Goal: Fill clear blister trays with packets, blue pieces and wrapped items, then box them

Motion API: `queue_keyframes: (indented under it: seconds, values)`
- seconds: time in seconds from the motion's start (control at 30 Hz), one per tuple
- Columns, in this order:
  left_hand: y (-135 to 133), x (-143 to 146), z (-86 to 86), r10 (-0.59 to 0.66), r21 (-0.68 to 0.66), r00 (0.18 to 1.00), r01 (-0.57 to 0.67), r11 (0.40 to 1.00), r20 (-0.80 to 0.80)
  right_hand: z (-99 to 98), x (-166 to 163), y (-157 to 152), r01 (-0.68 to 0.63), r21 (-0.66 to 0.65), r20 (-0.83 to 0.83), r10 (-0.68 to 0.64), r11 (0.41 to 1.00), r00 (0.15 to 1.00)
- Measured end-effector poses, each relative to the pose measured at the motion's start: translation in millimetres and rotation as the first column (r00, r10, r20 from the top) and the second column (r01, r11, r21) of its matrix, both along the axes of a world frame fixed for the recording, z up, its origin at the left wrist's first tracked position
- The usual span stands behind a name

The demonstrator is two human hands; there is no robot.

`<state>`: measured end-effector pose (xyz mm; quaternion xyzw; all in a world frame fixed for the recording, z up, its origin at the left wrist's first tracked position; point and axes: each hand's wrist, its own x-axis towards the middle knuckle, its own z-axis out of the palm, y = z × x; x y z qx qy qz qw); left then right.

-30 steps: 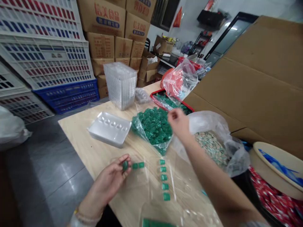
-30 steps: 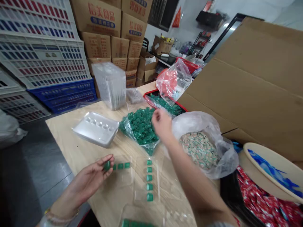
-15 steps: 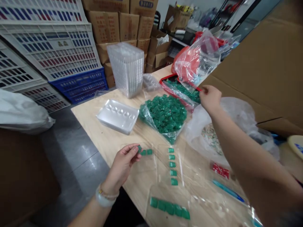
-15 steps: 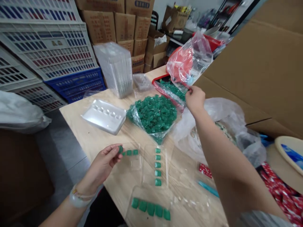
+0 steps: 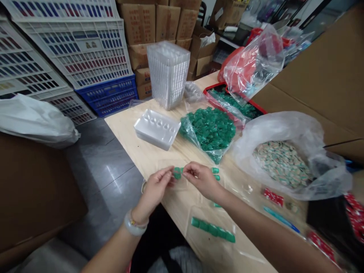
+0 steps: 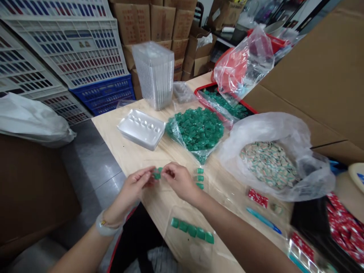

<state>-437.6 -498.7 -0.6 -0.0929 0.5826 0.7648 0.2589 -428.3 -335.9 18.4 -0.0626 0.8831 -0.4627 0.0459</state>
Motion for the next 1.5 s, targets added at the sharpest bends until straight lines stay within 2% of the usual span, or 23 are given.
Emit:
queue_keyframes:
  seconds: [0.07,0.17,0.23,0.3,0.4,0.47,0.53,0.57,0.6,0.67,0.73,0.8,0.87,0.97,1.1,1.2,1.3,1.37,1.5]
  values:
    - [-5.3,0.5,-10.8,0.03,-0.062,0.998,-0.034,0.997,-0.062,-9.9,-1.9,-4.0,-0.034,0.044,0.006,0.033,0.998,0.999]
    - [-5.3,1.0,-24.1,0.021,-0.018,0.999,-0.021,1.0,-0.044,-21.7,-1.9,-9.8,-0.095,0.106,-0.024,0.098,0.99,0.995]
    - [-5.4,0.0,-27.0,0.069,-0.021,0.997,-0.07,0.997,-0.047,-24.0,0.2,-9.5,-0.047,0.163,-0.096,0.063,0.986,0.993]
    - [-9.0,-2.3,-26.1,0.12,-0.084,0.988,-0.128,0.988,-0.097,-23.4,4.0,-7.1,0.006,0.252,-0.168,0.038,0.968,0.985]
    - [-16.7,-4.7,-24.8,0.088,-0.223,0.977,-0.132,0.966,-0.195,-24.0,12.7,-8.2,-0.037,0.463,-0.164,0.126,0.886,0.978]
    - [-18.1,-3.1,-26.9,-0.026,-0.311,0.968,-0.055,0.949,-0.25,-27.1,18.5,-15.1,-0.073,0.607,-0.107,0.173,0.791,0.979]
    - [-15.3,0.7,-30.2,-0.149,-0.386,0.936,0.016,0.922,-0.318,-30.1,22.6,-24.2,-0.062,0.696,-0.056,0.14,0.715,0.989]
    - [-12.9,2.8,-31.4,-0.19,-0.412,0.917,0.031,0.911,-0.351,-30.9,23.8,-28.3,-0.04,0.708,-0.042,0.098,0.705,0.994]
    - [-10.2,4.7,-31.8,-0.208,-0.425,0.905,0.032,0.904,-0.373,-30.9,24.8,-31.5,-0.012,0.691,-0.036,0.052,0.722,0.998]
    - [-5.7,6.9,-29.8,-0.218,-0.389,0.912,0.071,0.919,-0.347,-29.0,26.8,-35.0,0.051,0.558,-0.048,-0.029,0.829,0.998]
    - [-3.2,6.7,-23.9,-0.21,-0.233,0.951,0.156,0.96,-0.227,-25.8,30.0,-36.0,0.117,0.343,-0.088,-0.092,0.932,0.992]
    - [-2.8,4.6,-15.5,-0.183,-0.034,0.981,0.181,0.983,-0.067,-23.1,34.3,-36.7,0.166,0.195,-0.15,-0.138,0.967,0.979]
    - [-3.8,1.7,-7.0,-0.126,0.074,0.989,0.12,0.99,0.078,-21.3,38.5,-38.2,0.194,0.162,-0.202,-0.16,0.968,0.966]
    - [-4.9,-1.3,1.2,-0.095,0.079,0.974,0.08,0.994,0.204,-17.9,42.6,-41.0,0.164,0.189,-0.223,-0.121,0.968,0.967]
    - [-2.8,1.5,0.3,-0.05,0.061,0.968,0.036,0.997,0.247,-11.3,44.8,-42.4,0.097,0.228,-0.205,-0.05,0.969,0.978]
    - [-2.9,7.3,-4.6,-0.018,0.094,0.965,-0.007,0.996,0.262,-9.8,47.7,-43.6,0.134,0.233,-0.24,-0.077,0.963,0.968]
    - [-9.6,11.6,-9.9,-0.143,0.24,0.939,0.068,0.968,0.314,-12.7,51.4,-46.4,0.155,0.212,-0.309,-0.084,0.965,0.947]
    - [-16.3,13.1,-13.3,-0.241,0.334,0.907,0.12,0.935,0.347,-15.4,53.1,-48.3,0.125,0.199,-0.329,-0.054,0.972,0.943]
    - [-25.5,13.9,-17.4,-0.297,0.373,0.887,0.158,0.914,0.354,-18.2,51.8,-51.0,0.085,0.204,-0.373,-0.003,0.975,0.928]
